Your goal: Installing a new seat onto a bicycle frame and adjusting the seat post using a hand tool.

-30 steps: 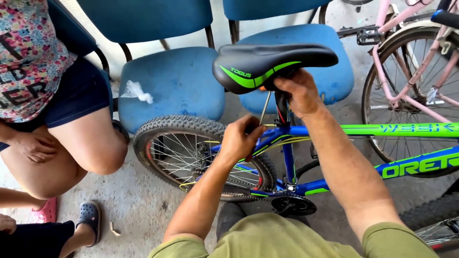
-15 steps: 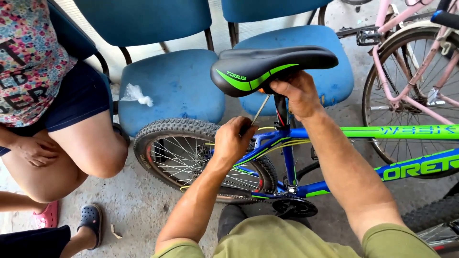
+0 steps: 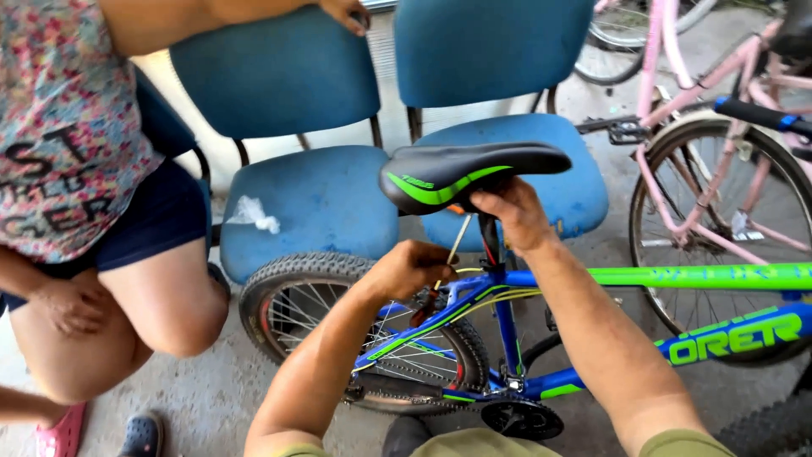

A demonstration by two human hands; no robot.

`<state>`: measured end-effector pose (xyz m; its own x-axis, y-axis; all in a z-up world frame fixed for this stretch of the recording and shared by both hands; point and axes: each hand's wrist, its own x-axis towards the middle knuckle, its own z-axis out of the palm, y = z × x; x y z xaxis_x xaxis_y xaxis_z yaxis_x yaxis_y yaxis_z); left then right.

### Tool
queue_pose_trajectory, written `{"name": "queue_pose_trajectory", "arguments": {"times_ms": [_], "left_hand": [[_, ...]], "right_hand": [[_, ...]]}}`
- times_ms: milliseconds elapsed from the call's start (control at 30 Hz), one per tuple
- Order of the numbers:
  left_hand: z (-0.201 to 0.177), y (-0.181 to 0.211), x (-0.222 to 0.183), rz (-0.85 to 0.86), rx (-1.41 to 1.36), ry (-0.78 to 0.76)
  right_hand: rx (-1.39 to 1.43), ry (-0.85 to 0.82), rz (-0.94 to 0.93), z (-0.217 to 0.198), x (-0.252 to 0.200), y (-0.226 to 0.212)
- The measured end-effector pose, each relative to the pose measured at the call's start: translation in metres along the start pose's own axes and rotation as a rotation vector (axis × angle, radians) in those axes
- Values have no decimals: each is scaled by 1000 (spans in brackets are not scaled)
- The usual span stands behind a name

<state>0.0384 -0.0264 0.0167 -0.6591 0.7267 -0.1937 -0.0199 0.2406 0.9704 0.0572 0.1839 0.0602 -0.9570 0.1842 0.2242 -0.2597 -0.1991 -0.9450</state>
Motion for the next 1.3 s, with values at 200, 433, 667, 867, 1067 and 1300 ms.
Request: {"name": "queue_pose_trajectory", "arguments": {"times_ms": [200, 433, 667, 867, 1067, 1300], "left_hand": [[3, -13, 15, -85, 377, 156], [16, -26, 16, -117, 428, 301], [22, -28, -12, -130, 213, 412], [23, -57, -4, -84, -533, 683], [28, -92, 25, 56, -910, 830], [42, -76, 56, 144, -1106, 726]], "right_hand": [[58, -4, 7, -8, 6, 14], [42, -8, 32, 12, -6, -24], [40, -6, 66, 11, -6, -26], [-21, -1, 69, 1, -3, 0], [-119, -62, 52, -27, 8, 44], [-10, -125, -62, -14, 9, 22]]}}
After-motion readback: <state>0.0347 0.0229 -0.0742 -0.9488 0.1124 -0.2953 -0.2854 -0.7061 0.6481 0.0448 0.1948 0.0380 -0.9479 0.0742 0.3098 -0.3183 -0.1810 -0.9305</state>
